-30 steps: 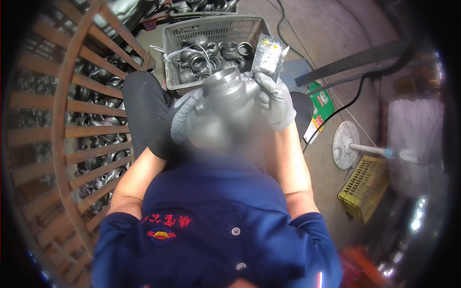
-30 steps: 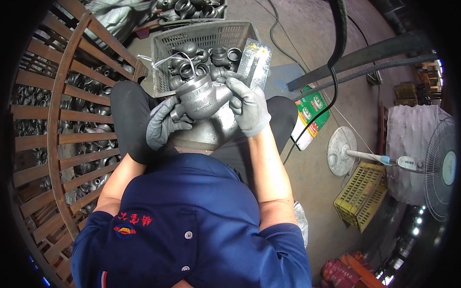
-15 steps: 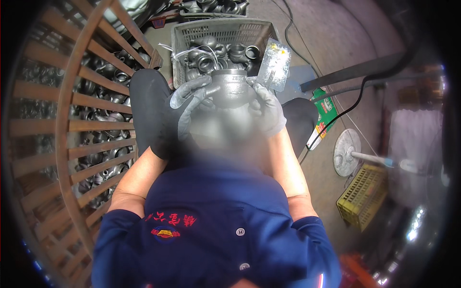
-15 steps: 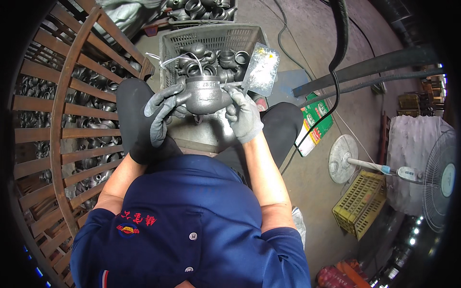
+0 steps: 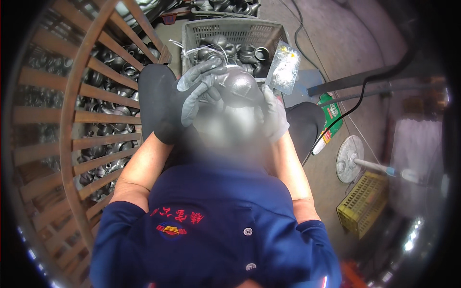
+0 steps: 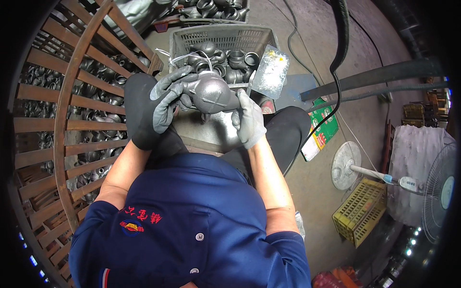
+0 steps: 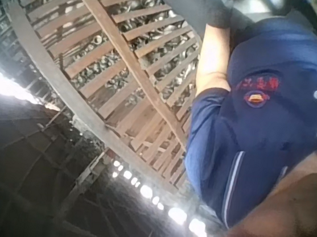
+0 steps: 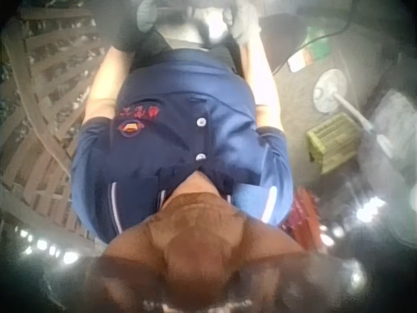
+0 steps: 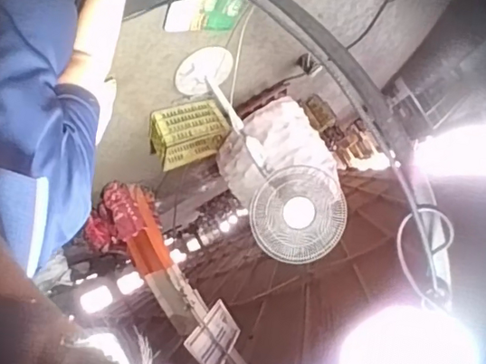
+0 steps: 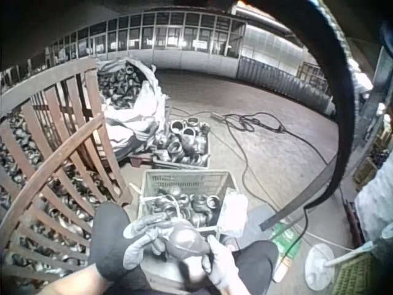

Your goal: The person deburrs metal castings using a hand tool, inspecting each piece under a bright light.

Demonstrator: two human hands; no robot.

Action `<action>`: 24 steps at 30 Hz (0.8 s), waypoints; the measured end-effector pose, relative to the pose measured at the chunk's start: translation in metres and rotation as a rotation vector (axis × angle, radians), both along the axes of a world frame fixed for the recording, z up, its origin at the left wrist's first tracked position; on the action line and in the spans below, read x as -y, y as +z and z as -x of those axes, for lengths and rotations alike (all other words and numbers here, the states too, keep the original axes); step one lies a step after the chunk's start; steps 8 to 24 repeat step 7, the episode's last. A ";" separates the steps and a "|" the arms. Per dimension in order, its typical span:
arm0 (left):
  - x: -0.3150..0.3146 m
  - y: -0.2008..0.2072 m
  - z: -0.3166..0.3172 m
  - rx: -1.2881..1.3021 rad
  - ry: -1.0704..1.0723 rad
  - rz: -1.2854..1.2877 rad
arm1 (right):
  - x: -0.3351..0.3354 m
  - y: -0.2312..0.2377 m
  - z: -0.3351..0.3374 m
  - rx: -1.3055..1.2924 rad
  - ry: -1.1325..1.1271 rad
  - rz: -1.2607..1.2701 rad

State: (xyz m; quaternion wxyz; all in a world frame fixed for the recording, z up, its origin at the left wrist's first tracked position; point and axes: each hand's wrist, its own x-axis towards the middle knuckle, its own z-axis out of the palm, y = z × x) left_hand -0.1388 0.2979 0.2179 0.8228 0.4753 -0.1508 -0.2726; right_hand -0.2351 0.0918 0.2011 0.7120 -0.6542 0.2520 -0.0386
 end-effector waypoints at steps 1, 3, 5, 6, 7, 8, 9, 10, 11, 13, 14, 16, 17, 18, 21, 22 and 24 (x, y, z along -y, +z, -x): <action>0.000 -0.004 -0.003 -0.005 -0.001 -0.002 | -0.001 0.004 0.001 0.016 0.047 -0.032; 0.000 -0.013 -0.010 -0.012 0.015 0.067 | -0.001 0.013 0.004 0.153 0.058 -0.047; -0.002 -0.023 -0.017 -0.123 0.078 -0.008 | 0.002 0.019 0.003 0.108 0.087 -0.092; -0.001 -0.029 -0.022 -0.138 0.072 0.026 | 0.002 0.020 0.003 0.128 0.089 -0.149; -0.004 -0.034 -0.024 -0.155 0.094 -0.029 | 0.001 0.019 0.002 0.150 0.073 -0.192; -0.004 -0.034 -0.024 -0.155 0.094 -0.029 | 0.001 0.019 0.002 0.150 0.073 -0.192; -0.004 -0.034 -0.024 -0.155 0.094 -0.029 | 0.001 0.019 0.002 0.150 0.073 -0.192; -0.004 -0.034 -0.024 -0.155 0.094 -0.029 | 0.001 0.019 0.002 0.150 0.073 -0.192; -0.004 -0.034 -0.024 -0.155 0.094 -0.029 | 0.001 0.019 0.002 0.150 0.073 -0.192; -0.004 -0.034 -0.024 -0.155 0.094 -0.029 | 0.001 0.019 0.002 0.150 0.073 -0.192; -0.004 -0.034 -0.024 -0.155 0.094 -0.029 | 0.001 0.019 0.002 0.150 0.073 -0.192; -0.004 -0.034 -0.024 -0.155 0.094 -0.029 | 0.001 0.019 0.002 0.150 0.073 -0.192; -0.004 -0.034 -0.024 -0.155 0.094 -0.029 | 0.001 0.019 0.002 0.150 0.073 -0.192; -0.004 -0.034 -0.024 -0.155 0.094 -0.029 | 0.001 0.019 0.002 0.150 0.073 -0.192; -0.004 -0.034 -0.024 -0.155 0.094 -0.029 | 0.001 0.019 0.002 0.150 0.073 -0.192; -0.004 -0.034 -0.024 -0.155 0.094 -0.029 | 0.001 0.019 0.002 0.150 0.073 -0.192; -0.004 -0.034 -0.024 -0.155 0.094 -0.029 | 0.001 0.019 0.002 0.150 0.073 -0.192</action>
